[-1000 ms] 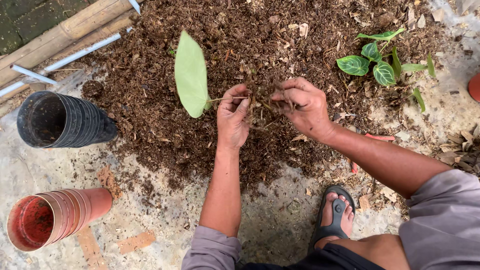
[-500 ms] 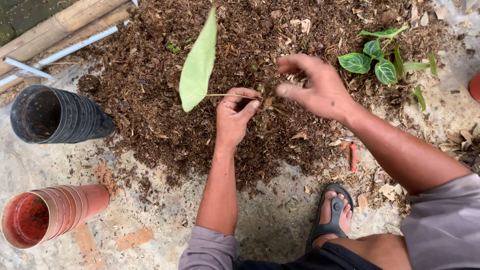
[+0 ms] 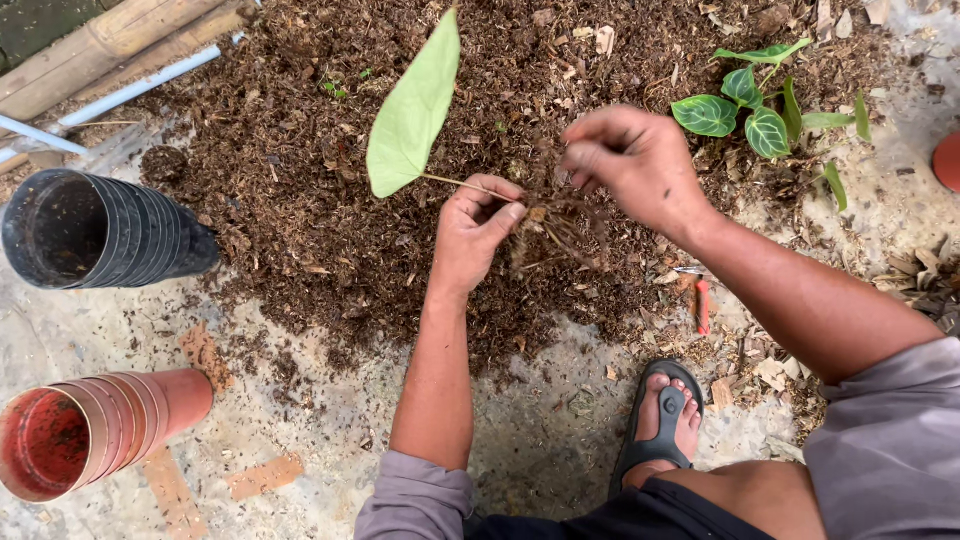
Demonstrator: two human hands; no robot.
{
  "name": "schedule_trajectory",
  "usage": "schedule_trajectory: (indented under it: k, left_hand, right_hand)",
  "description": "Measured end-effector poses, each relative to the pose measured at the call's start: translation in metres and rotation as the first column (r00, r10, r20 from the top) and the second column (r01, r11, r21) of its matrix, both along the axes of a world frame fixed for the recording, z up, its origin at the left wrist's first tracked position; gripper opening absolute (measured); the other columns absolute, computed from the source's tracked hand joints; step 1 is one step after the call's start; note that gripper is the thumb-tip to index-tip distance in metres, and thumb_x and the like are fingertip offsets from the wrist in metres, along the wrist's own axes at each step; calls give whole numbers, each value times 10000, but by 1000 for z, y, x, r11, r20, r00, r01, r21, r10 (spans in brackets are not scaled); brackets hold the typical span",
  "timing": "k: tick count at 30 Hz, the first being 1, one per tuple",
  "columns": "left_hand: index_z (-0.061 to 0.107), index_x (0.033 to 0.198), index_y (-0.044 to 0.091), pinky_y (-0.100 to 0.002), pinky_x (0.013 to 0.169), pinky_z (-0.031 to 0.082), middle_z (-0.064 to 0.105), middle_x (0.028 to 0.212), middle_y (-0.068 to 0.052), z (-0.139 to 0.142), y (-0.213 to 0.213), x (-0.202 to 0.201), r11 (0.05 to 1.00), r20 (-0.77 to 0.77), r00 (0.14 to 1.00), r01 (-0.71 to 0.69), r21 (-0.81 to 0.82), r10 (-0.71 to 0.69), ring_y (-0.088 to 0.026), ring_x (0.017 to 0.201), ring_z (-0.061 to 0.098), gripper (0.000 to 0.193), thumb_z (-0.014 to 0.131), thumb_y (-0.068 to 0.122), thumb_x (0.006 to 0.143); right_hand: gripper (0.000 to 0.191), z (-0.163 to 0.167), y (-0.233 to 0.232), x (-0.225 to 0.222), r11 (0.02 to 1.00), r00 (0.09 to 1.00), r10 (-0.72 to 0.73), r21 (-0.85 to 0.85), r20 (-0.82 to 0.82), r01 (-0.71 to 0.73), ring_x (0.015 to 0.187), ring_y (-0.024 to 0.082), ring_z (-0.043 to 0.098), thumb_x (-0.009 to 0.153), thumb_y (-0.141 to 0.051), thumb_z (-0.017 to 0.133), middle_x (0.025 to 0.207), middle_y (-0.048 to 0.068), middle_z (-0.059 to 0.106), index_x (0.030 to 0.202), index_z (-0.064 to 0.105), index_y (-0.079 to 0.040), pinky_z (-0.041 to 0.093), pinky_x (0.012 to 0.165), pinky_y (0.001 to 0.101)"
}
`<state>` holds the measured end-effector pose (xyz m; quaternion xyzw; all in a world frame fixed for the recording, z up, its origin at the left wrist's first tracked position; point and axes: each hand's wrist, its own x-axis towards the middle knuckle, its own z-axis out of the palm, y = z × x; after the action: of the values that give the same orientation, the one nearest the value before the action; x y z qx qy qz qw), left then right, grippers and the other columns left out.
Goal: The person trims the roots of a small plant with pruning shears, then fills a red plastic pot with potting mix by hand and places the plant into the pot, pressing soil around it. They then scoop more mulch from a pile on the ground.
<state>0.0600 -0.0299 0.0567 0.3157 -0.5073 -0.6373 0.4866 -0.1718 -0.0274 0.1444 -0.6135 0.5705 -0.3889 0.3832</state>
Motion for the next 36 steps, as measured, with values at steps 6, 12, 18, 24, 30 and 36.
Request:
schedule_trajectory:
  k: [6,12,18,24,30,36]
  left_hand:
    - [678,1117,48,-196,724,496,680,948,-1,3,-4,8,991,-31,990,-137,-6,137,-58,806,582,181,752,20,954]
    - [679,1102,40,-203,714,512,700,963,-18,0,-7,7,982,21,983,-181,-56,183,-71,805,605,193,759,11,929]
    - [663,1122,21,-233,797,547,717,1008,-55,-5,-9,5,990,-201,970,-132,42,137,-105,874,645,228,743,-32,915]
    - [626,1143,-5,-277,776,592,711,1007,-98,-3,-8,-1,950,-473,851,-90,298,228,-145,899,705,234,724,-41,934]
    - [606,1136,11,-279,662,602,720,970,-92,-4,-3,-15,895,-518,794,-74,440,320,-137,809,722,189,681,26,963]
    - [616,1148,10,-248,603,542,717,970,-99,-8,0,-22,898,-478,817,-104,427,321,-124,759,668,185,685,12,976]
  right_hand:
    - [295,26,13,3,969,992,92,236,-91,-68,840,138,724,929,-181,700,990,61,728,1212,677,-98,648,743,314]
    - [305,27,13,3,889,991,126,448,-39,-96,822,164,722,894,-156,690,978,71,747,1195,710,-112,636,780,310]
    - [205,26,16,-16,864,999,-11,504,37,-9,772,171,668,992,-193,637,911,95,737,1137,748,-100,590,731,319]
    - [162,10,25,-12,993,981,-30,108,-189,51,833,134,721,954,-187,702,1027,50,755,1104,736,-134,651,747,345]
    - [351,-7,20,2,986,932,158,-3,-326,-168,849,156,711,833,-207,803,1095,113,731,1164,720,-124,629,745,389]
    - [220,-15,16,12,979,965,24,203,-260,30,714,227,641,898,-235,770,1146,61,752,1113,770,-187,544,608,418]
